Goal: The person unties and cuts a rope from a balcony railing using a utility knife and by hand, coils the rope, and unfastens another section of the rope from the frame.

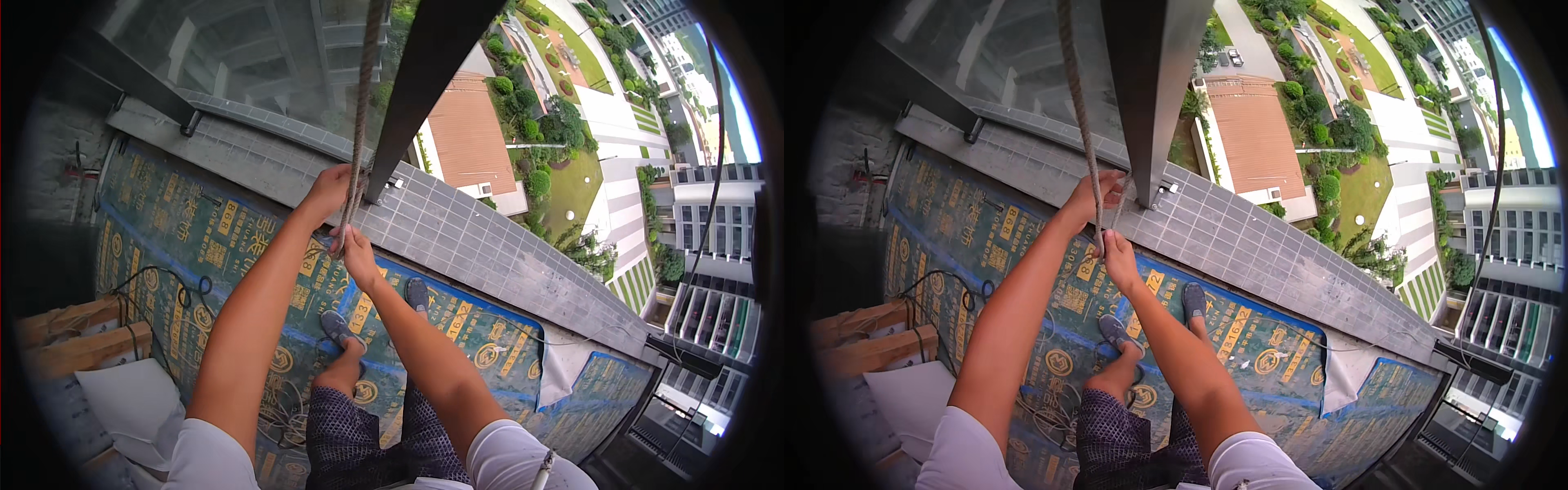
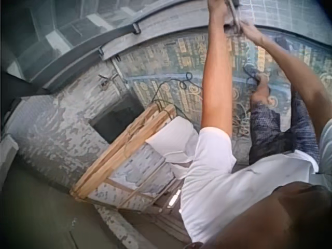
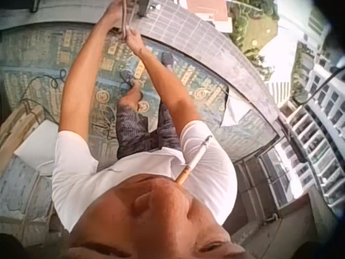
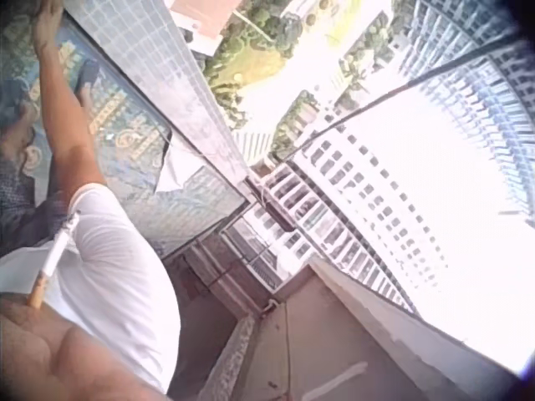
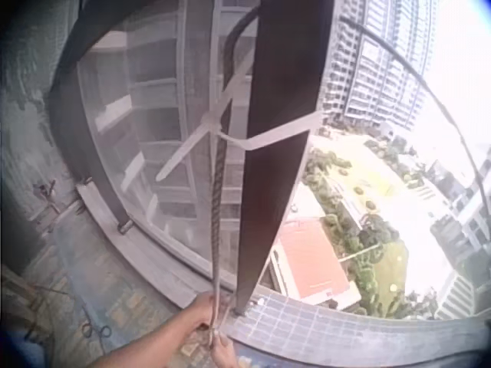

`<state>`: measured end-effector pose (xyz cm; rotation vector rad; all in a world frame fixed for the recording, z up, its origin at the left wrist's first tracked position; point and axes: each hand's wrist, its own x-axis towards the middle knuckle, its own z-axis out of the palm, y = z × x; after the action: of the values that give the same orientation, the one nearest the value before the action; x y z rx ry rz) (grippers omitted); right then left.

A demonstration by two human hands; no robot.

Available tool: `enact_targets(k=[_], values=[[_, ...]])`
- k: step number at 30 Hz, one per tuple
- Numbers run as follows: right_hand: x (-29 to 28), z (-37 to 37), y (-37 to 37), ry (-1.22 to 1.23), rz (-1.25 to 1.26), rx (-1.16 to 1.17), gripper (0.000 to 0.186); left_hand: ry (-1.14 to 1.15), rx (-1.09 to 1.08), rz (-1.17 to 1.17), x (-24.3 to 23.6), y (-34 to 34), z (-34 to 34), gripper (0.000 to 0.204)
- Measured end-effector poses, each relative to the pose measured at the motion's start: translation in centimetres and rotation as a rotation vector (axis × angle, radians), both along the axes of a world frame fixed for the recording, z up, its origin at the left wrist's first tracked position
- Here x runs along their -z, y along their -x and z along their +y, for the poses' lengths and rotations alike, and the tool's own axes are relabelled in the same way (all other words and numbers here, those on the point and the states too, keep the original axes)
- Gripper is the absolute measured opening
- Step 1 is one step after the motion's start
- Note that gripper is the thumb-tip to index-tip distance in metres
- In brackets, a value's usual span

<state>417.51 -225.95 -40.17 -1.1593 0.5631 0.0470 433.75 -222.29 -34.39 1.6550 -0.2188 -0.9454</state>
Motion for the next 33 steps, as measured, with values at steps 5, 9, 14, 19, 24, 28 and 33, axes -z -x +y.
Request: enact_targets(k=[5,9,14,19,24,28,33], values=[[-0.7,0.8,3.1,0.032,-0.017,0.037,0.042,-0.088,-0.121,0.183,-0.3,0.6,-4.6,0.028],[-0.2,-0.6,3.4,0.077,0.019,-0.004,0.042,-0.241,-0.116,-0.018,3.3,-2.0,-4.2,0.032],[0.8,-9.2,-0.1,0.245,-0.022,0.478,0.041,-0.181,-0.335,-0.03,5.7,-7.1,-4.0,0.02],[-2.2,-19.5,-8.9,0.075,-0.097,0.41,0.056,-0.041,-0.142,-0.173,3.9,-9.1,-5.1,0.021],[0.6,-23.4,-13.0,0.25,-0.087,0.15,0.05,-0.102,-0.173,-0.19,1.8,-5.1,-7.5,0.039],[1.5,-23.9,-13.2,0.301,-0.109,0.092,0.041,-0.168,-0.1,-0.252,3.3,-6.2,-5.3,0.046],[-0.1,-25.2,-13.3,0.502,-0.222,-0.09,0.027,-0.024,-0.201,-0.115,5.3,-8.2,-2.6,0.049]])
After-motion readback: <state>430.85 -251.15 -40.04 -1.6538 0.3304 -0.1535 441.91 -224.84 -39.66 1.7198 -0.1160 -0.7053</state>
